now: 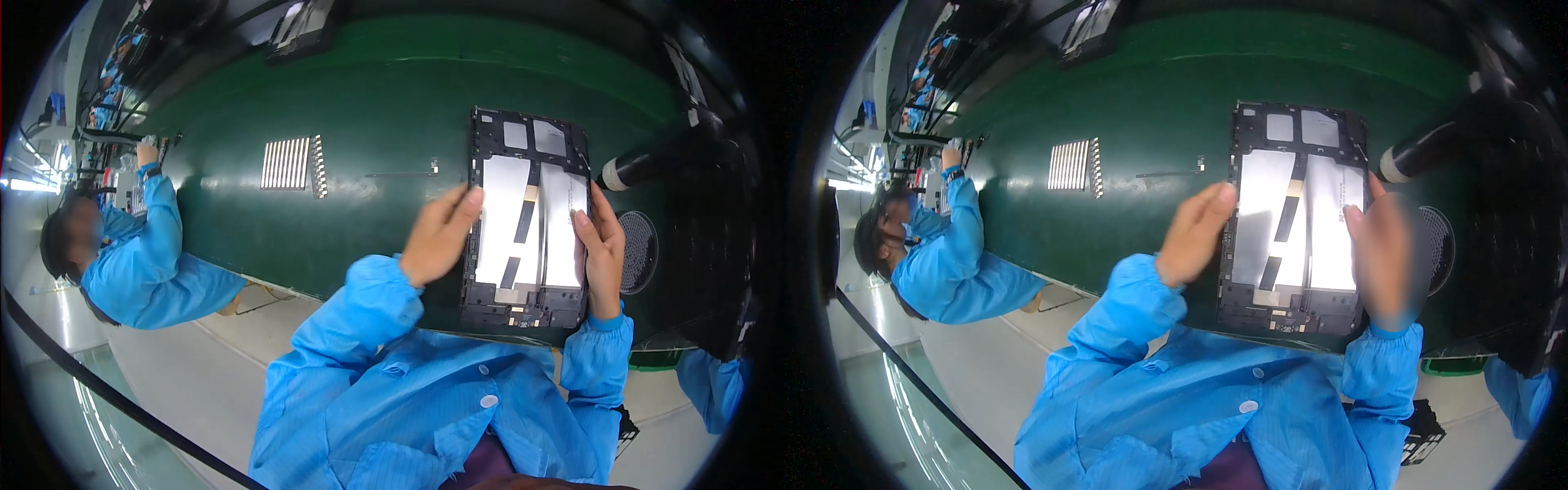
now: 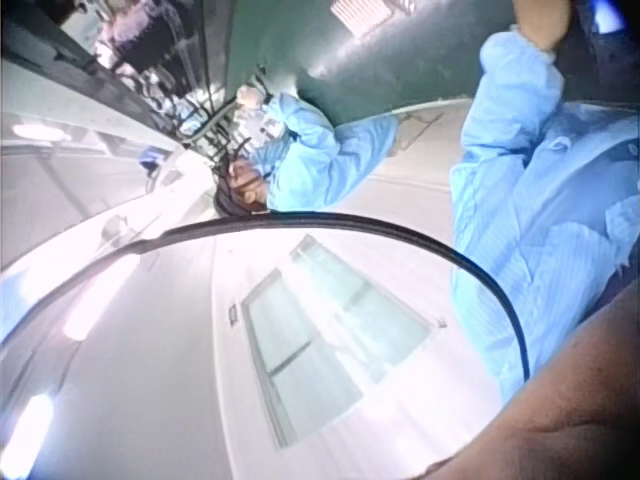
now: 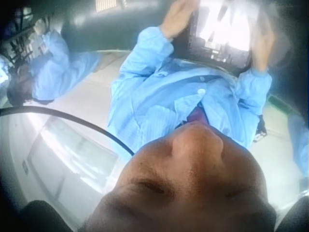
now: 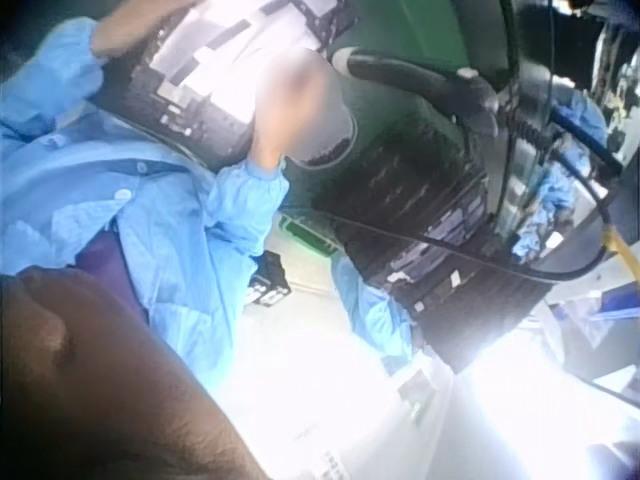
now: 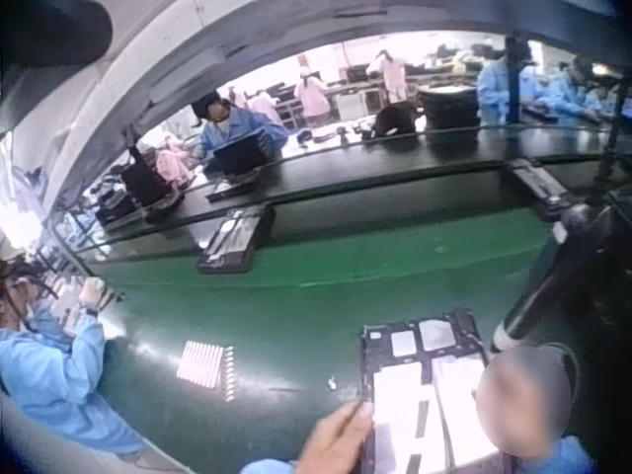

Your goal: The worker is remanufacturing tablet screens by installing internal components and fastening them with an electric screwdriver at an assembly line.

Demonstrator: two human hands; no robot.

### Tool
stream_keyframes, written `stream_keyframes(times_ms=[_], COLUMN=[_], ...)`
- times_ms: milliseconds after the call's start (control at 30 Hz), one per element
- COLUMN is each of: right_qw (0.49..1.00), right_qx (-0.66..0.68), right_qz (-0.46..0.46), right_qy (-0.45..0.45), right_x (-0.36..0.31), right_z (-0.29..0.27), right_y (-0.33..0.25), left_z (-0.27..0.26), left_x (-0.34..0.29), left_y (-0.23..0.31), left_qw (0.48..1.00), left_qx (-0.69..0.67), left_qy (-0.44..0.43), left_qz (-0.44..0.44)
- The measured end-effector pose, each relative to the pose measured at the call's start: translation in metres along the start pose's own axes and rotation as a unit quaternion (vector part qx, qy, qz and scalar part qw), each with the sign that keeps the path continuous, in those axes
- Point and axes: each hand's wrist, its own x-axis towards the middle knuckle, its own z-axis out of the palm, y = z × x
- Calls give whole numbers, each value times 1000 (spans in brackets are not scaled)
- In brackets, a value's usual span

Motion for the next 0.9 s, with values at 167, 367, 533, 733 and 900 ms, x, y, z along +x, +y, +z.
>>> stream_keyframes(times_ms=[167,367,533,733,900], right_qw=[998,997,994,888,958], right_qx=[52,11,-79,-329,-103], right_qz=[-21,-71,-64,-305,-261], right_qy=[-21,-8,35,105,-58], right_x=[4,14,9,10,-10], right_z=[10,20,26,16,36], right_y=[3,6,-4,-15,-40], left_z=[-65,-77,-87,-86,-53], left_x=[21,48,59,60,33], left_y=[13,28,29,41,56], left_qw=[916,880,867,947,992], left_qx=[335,457,469,299,-19], left_qy=[110,0,-47,-104,-124], left_qz=[193,129,160,54,-15])
